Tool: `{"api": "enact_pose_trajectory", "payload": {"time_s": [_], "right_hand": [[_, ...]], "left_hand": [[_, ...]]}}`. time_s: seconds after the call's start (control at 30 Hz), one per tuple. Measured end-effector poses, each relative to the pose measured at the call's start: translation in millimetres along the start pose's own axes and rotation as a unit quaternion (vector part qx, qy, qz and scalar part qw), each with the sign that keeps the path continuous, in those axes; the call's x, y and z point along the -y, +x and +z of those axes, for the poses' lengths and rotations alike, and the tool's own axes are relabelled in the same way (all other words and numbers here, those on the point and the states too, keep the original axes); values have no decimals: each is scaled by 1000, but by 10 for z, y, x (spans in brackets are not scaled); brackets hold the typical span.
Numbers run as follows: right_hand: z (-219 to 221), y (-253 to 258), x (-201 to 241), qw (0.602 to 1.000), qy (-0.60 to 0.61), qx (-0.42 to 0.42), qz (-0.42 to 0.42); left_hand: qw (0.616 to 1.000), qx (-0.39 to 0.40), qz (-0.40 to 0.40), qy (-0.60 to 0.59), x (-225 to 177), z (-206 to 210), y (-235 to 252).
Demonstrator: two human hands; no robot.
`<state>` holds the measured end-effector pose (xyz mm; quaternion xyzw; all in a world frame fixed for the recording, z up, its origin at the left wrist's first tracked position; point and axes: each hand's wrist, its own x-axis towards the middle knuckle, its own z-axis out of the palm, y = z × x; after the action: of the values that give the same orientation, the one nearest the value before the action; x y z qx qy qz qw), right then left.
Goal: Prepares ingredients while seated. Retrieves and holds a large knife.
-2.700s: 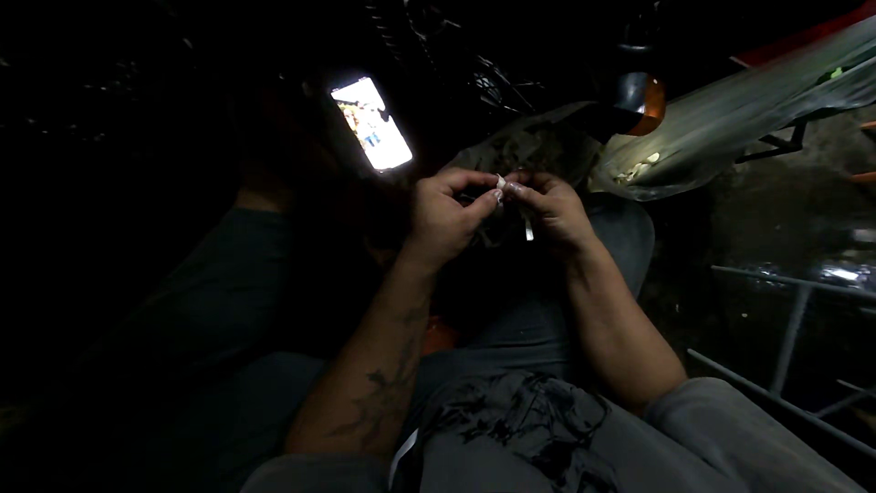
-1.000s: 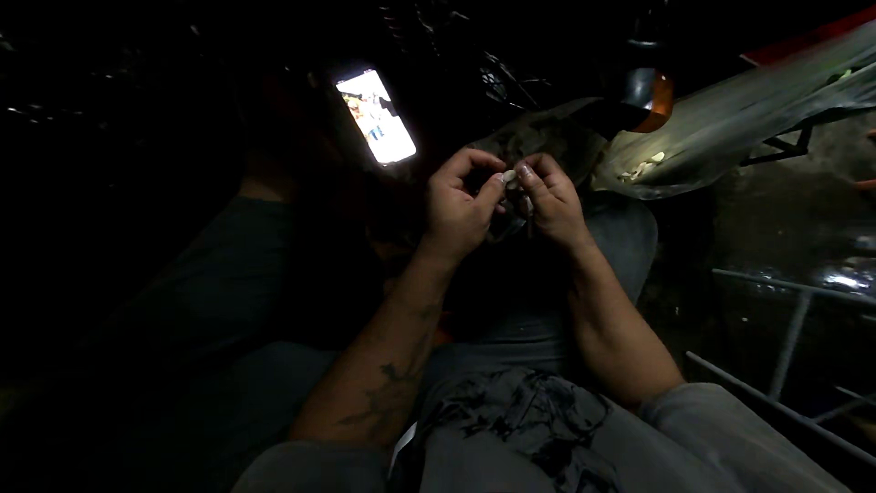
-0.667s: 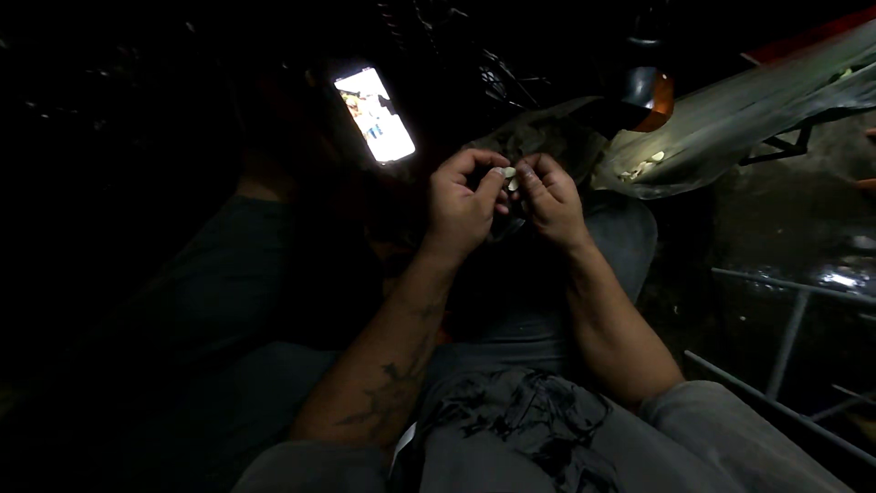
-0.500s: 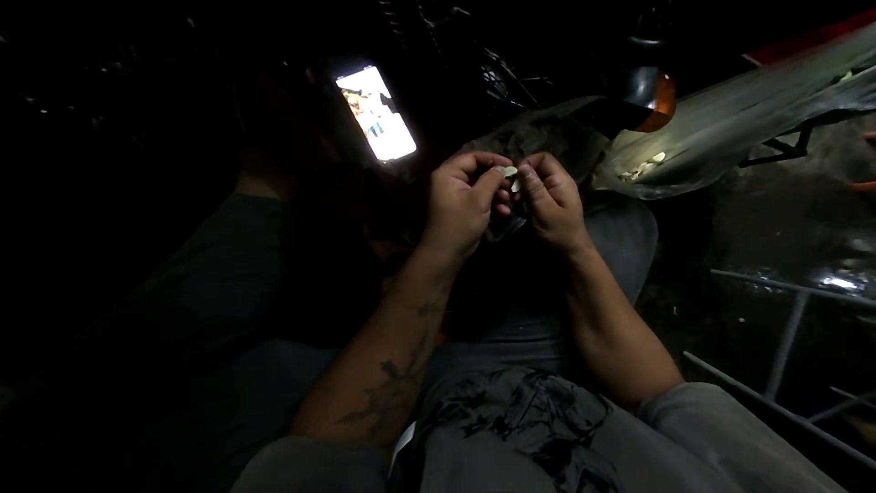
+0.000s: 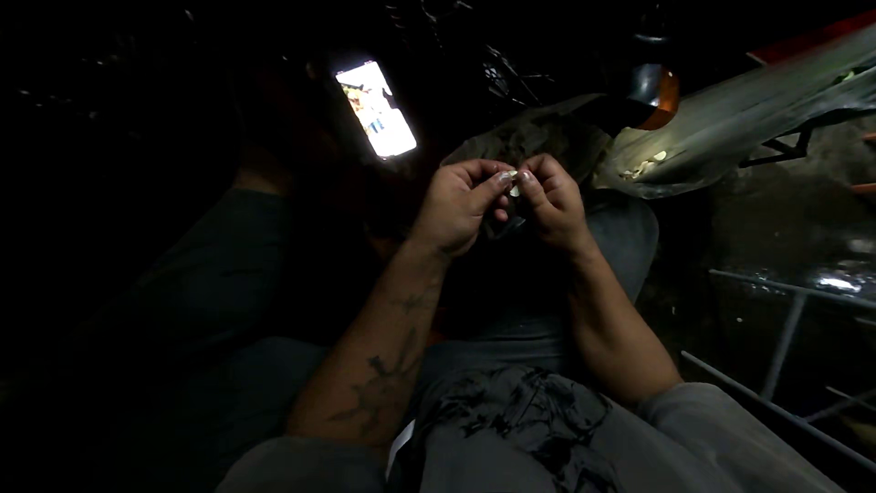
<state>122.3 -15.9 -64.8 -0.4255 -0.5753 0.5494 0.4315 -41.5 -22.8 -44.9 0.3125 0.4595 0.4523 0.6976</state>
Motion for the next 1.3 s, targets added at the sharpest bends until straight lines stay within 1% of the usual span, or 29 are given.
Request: {"api": "enact_pose_trajectory", "payload": {"time_s": [0.13, 0.37, 0.57, 0.63, 0.7, 0.77, 0.83, 0.87, 0.9, 1.0, 1.1, 1.23, 1.3], "right_hand": [[-8, 17, -14, 999, -50, 0, -15], [-17, 22, -13, 994, -110, 0, -22], [-45, 38, -14, 992, -127, 10, -25], [-54, 37, 2, 992, -121, 16, -18], [-68, 31, 2, 993, -118, 21, -15], [-91, 25, 1, 992, -124, 31, -11], [-101, 21, -1, 992, -118, 38, -8], [-101, 17, 2, 993, -107, 44, -3], [-92, 21, 11, 995, -91, 51, 6], [-90, 39, 27, 996, -38, 75, 30], [-98, 36, 21, 995, -25, 81, 43], [-88, 37, 33, 995, -29, 81, 56], [-94, 44, 44, 995, -24, 75, 57]], "left_hand": [[1000, -16, -6, -20, 41, 31, 2], [993, -33, -69, -93, 67, 67, -11], [982, -43, -104, -150, 88, 80, -6], [980, -35, -103, -164, 117, 70, -2], [991, -12, -69, -113, 149, 40, -3], [1000, 22, -4, -2, 134, -17, 1], [995, 41, 30, 81, 67, -70, 1], [994, 42, 35, 97, 48, -96, 4], [994, 41, 31, 98, 35, -124, 12], [997, 46, -27, 55, -26, -178, 14], [997, 43, -60, 18, -14, -183, 7], [997, 30, -78, 4, -9, -189, 0], [997, 43, -70, -4, -23, -198, -5]]}}
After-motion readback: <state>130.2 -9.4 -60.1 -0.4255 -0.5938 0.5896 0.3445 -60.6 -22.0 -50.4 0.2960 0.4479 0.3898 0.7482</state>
